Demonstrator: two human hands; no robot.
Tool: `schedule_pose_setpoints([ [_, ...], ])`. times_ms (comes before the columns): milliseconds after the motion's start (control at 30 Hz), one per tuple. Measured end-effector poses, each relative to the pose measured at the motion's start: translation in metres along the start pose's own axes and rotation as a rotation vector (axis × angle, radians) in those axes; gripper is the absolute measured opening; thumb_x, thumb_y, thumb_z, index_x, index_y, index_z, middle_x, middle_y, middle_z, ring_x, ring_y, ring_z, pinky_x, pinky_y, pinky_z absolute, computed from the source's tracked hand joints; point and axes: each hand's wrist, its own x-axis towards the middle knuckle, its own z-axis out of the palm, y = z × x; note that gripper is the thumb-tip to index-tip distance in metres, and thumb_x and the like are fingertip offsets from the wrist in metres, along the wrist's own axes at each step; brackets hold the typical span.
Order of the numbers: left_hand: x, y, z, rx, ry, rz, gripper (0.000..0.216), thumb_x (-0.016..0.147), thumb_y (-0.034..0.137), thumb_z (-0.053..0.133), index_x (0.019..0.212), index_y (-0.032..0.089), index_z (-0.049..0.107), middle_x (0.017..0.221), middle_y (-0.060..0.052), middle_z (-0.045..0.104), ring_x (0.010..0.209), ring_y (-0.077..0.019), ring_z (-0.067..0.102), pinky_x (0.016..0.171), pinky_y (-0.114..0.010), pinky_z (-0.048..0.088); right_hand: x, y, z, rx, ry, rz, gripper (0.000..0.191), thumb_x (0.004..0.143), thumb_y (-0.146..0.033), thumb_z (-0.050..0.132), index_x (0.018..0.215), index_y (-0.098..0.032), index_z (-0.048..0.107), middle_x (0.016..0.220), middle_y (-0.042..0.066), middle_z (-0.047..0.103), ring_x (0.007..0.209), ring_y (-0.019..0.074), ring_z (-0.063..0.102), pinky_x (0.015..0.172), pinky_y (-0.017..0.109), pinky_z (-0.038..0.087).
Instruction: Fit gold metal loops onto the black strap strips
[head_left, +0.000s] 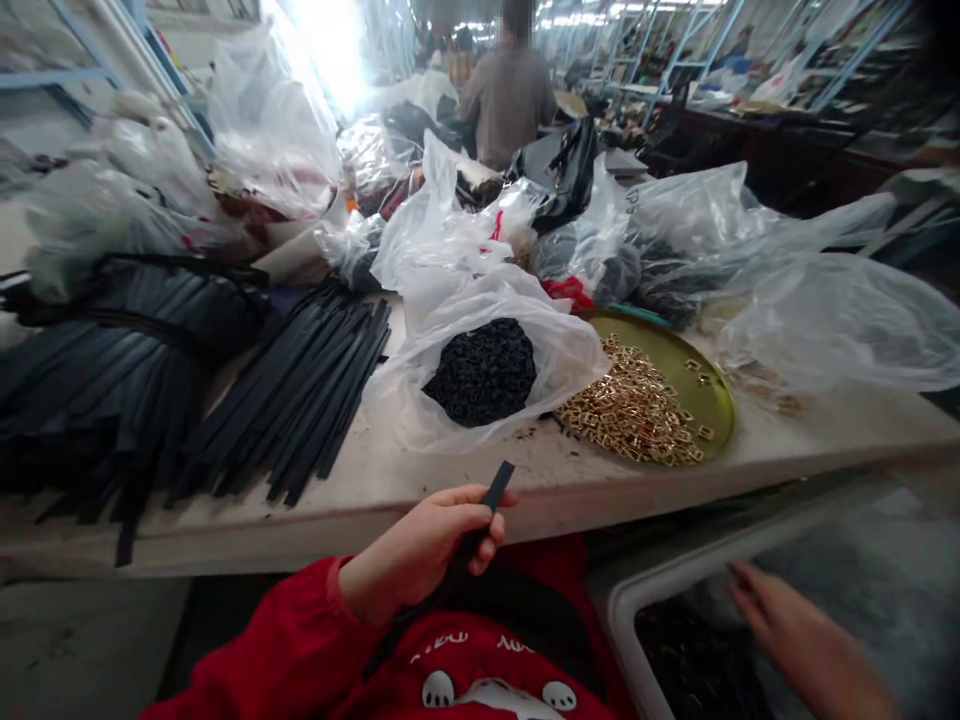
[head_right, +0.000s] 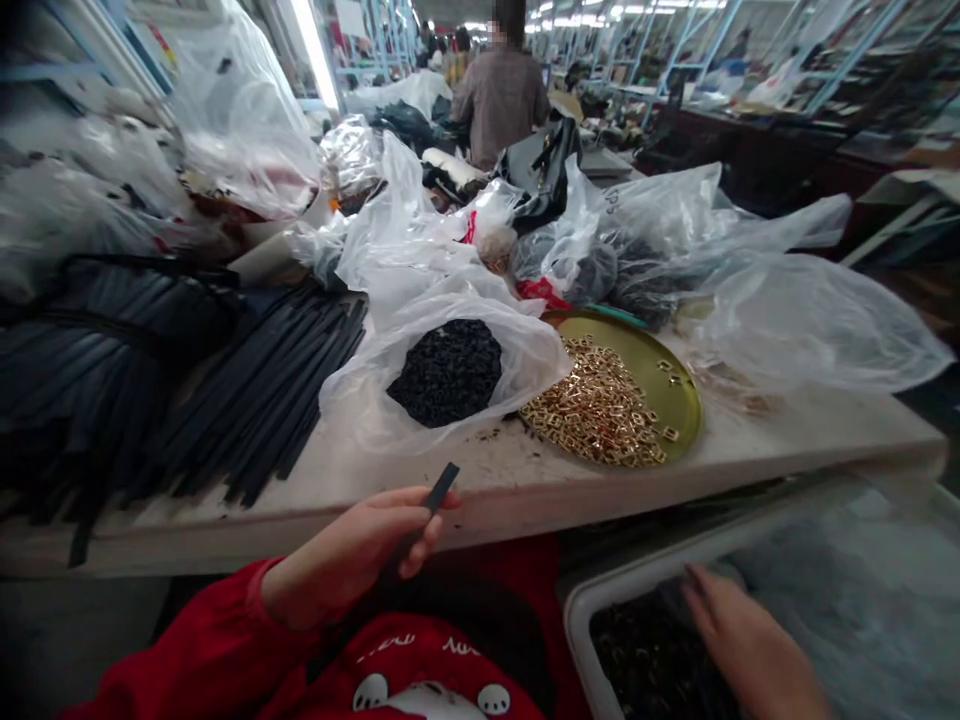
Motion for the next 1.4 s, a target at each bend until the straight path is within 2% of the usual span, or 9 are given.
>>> schedule_pose_setpoints([
  [67, 0.003, 0.000, -0.002, -0.016, 0.002, 0.002, 0.026, 0.075, 0.019, 0.054, 0.099, 0.010, 0.057, 0.068, 0.000, 0.054, 0.047, -0.0049, 0.047, 0.042, -0.016, 0.032, 0.066, -0.028, 0.001, 0.007, -0.041, -0.126, 0.026, 0.085, -0.036, 0.041, 0.094, -0.021, 0.060, 0.087, 0.008, 0.065, 0.077, 0.0227, 0.062, 0.071, 0.037, 0.049],
  [200, 0.006, 0.004, -0.006, -0.029, 0.051, -0.011, 0.027, 0.073, 0.017, 0.053, 0.099, 0.010, 0.057, 0.069, 0.000, 0.055, 0.049, -0.0056, 0.049, 0.042, -0.016, 0.034, 0.191, -0.128, 0.024, 0.147, -0.020, -0.349, 0.024, 0.087, -0.026, 0.039, 0.099, -0.017, 0.058, 0.092, 0.009, 0.064, 0.089, 0.0209, 0.058, 0.082, 0.034, 0.045],
  [300, 0.007, 0.008, -0.011, -0.067, 0.065, -0.005, 0.029, 0.071, 0.016, 0.053, 0.099, 0.011, 0.058, 0.068, 0.000, 0.055, 0.048, -0.0052, 0.048, 0.041, -0.016, 0.033, 0.247, -0.187, 0.056, 0.102, -0.219, -0.437, 0.024, 0.086, -0.020, 0.042, 0.103, -0.013, 0.057, 0.097, 0.011, 0.063, 0.090, 0.0207, 0.058, 0.080, 0.030, 0.044],
  [367, 0.008, 0.009, -0.016, -0.093, 0.071, -0.007, 0.030, 0.071, 0.017, 0.053, 0.100, 0.012, 0.058, 0.068, 0.001, 0.055, 0.047, -0.0052, 0.048, 0.040, -0.016, 0.033, 0.265, -0.206, 0.077, -0.005, -0.354, -0.431, 0.027, 0.084, -0.022, 0.048, 0.109, -0.014, 0.056, 0.104, 0.012, 0.060, 0.086, 0.0207, 0.060, 0.073, 0.029, 0.044],
  [500, 0.013, 0.010, -0.028, -0.100, 0.076, -0.003, 0.031, 0.075, 0.025, 0.053, 0.104, 0.014, 0.056, 0.065, 0.002, 0.055, 0.043, -0.0048, 0.046, 0.037, -0.015, 0.030, 0.270, -0.209, 0.097, -0.159, -0.463, -0.463, 0.020, 0.081, -0.022, 0.053, 0.100, -0.019, 0.059, 0.096, 0.009, 0.060, 0.076, 0.0191, 0.061, 0.062, 0.026, 0.041],
  [667, 0.019, 0.011, -0.036, -0.094, 0.083, 0.018, 0.029, 0.077, 0.025, 0.050, 0.103, 0.013, 0.055, 0.063, 0.002, 0.055, 0.040, -0.0040, 0.043, 0.036, -0.015, 0.029, 0.261, -0.195, 0.093, -0.102, -0.421, -0.463, 0.019, 0.084, -0.022, 0.048, 0.097, -0.018, 0.060, 0.090, 0.008, 0.063, 0.078, 0.0197, 0.061, 0.066, 0.027, 0.042],
  [1000, 0.020, 0.020, -0.034, 0.107, 0.183, 0.158, 0.029, 0.079, 0.026, 0.044, 0.104, 0.014, 0.051, 0.058, 0.004, 0.056, 0.037, -0.0043, 0.045, 0.035, -0.015, 0.029, 0.258, -0.191, 0.090, 0.521, -0.330, -0.067, 0.025, 0.073, -0.028, 0.052, 0.093, -0.015, 0.060, 0.070, 0.002, 0.059, 0.062, 0.0160, 0.054, 0.061, 0.031, 0.044],
  [1200, 0.011, 0.027, -0.031, 0.272, 0.177, 0.281, 0.029, 0.083, 0.032, 0.040, 0.103, 0.014, 0.051, 0.051, 0.006, 0.050, 0.033, -0.0047, 0.039, 0.034, -0.016, 0.027, 0.228, -0.216, 0.053, 1.201, -0.622, 0.250, 0.036, 0.073, -0.039, 0.058, 0.103, -0.019, 0.059, 0.078, 0.001, 0.062, 0.071, 0.0133, 0.058, 0.068, 0.028, 0.046],
  [1400, -0.001, 0.027, -0.029, 0.523, 0.130, 0.397, 0.028, 0.085, 0.034, 0.036, 0.096, 0.015, 0.054, 0.048, 0.007, 0.045, 0.035, -0.0059, 0.036, 0.035, -0.017, 0.026, 0.198, -0.239, 0.027, 1.225, -0.639, 0.205, 0.034, 0.075, -0.038, 0.057, 0.103, -0.018, 0.061, 0.078, 0.002, 0.066, 0.071, 0.0142, 0.059, 0.072, 0.031, 0.046],
])
